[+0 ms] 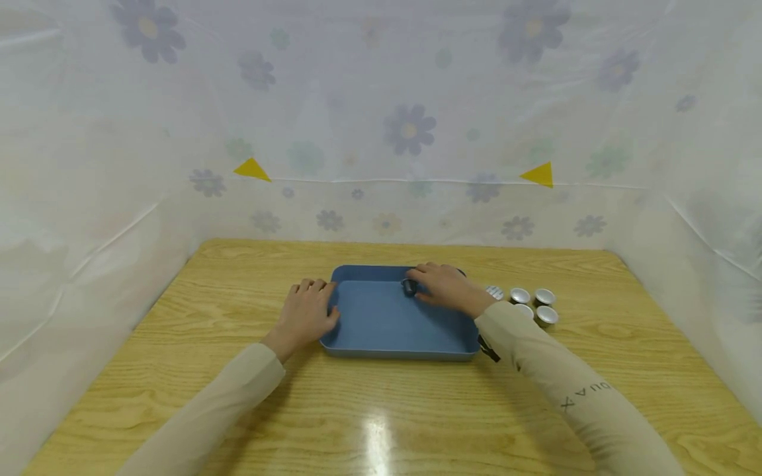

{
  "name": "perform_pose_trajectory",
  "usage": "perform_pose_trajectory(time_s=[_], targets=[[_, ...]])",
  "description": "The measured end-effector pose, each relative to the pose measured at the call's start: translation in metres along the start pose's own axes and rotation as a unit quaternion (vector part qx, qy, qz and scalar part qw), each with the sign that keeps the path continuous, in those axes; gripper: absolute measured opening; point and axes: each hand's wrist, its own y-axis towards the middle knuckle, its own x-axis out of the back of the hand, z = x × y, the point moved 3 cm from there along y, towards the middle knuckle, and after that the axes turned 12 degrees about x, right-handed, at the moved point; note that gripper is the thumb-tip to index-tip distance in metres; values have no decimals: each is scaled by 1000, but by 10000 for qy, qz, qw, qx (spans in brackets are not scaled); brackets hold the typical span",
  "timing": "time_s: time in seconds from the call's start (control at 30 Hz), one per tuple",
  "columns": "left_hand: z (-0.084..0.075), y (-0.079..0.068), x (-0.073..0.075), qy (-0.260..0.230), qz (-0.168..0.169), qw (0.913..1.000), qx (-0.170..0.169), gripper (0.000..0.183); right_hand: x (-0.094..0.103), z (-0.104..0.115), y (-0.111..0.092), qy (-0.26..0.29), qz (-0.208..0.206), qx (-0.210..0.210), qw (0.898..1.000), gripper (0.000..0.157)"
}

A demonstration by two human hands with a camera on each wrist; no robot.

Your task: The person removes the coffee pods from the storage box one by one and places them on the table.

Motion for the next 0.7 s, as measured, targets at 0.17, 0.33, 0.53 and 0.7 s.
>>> perform_pose_trajectory(time_s=[0.17, 0.33, 0.53, 0.7], targets=[[0, 0, 1, -2, -31, 10000, -4, 44, 0, 0, 1, -69, -30, 67, 9999, 44], [-1, 0, 2, -10, 17, 10000, 15, 45, -1, 0, 1, 2, -2, 68, 10000, 43], [-1, 0, 2, 1, 37, 10000, 15, 45, 0, 1, 1, 41, -137, 236, 9996, 42], [-2, 0, 4, 23, 61, 10000, 20, 45, -2, 2, 1, -12, -187, 335, 9993, 39]])
